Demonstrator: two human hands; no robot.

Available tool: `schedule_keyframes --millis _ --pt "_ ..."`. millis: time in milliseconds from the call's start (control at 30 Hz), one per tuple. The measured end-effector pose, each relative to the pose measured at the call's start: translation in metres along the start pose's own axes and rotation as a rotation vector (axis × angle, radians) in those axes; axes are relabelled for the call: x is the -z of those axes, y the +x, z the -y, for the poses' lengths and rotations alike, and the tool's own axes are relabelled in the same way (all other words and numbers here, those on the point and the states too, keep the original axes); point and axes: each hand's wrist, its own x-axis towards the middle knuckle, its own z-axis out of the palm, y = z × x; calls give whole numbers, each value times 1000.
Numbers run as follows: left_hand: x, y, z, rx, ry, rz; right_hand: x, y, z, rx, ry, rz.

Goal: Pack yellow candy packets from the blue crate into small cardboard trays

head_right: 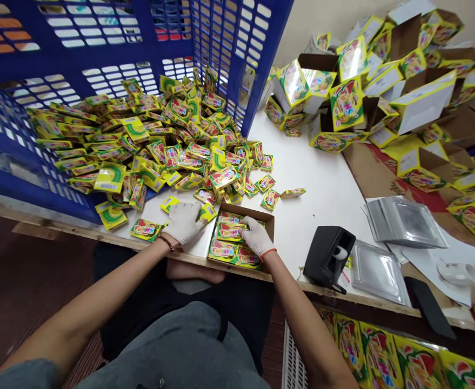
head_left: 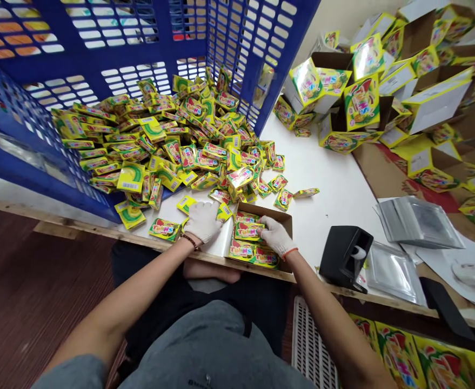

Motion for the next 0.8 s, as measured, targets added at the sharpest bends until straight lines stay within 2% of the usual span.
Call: schedule_keyframes --millis 167,300,367,433,500,567,600,667,733,800 --pt "-10 7 -6 6 51 9 -31 6 1 106 -263 -109" --pt "-5 -3 10 -92 -99 -141 -31 3 3 131 -333 -86" --pt "0 -13 12 -191 -159 -236 -25 -1 9 160 -259 -124" --pt "3 -22 4 -304 -186 -262 -17 -6 21 177 -87 -133" --pt "2 -27 -13 -390 -218 -230 -5 -13 37 152 122 -25" --pt "-4 -30 -30 -397 -287 -243 7 -16 48 111 245 111" --pt "-7 -30 -36 -375 -323 -279 12 -16 50 112 257 126" --pt "-12 -31 -41 -317 -365 -382 19 -12 45 166 212 27" --pt "-14 -33 -39 -310 -348 -443 19 -4 32 239 137 -157" --pt "-12 -37 -37 -431 -278 -383 12 5 18 293 65 -259"
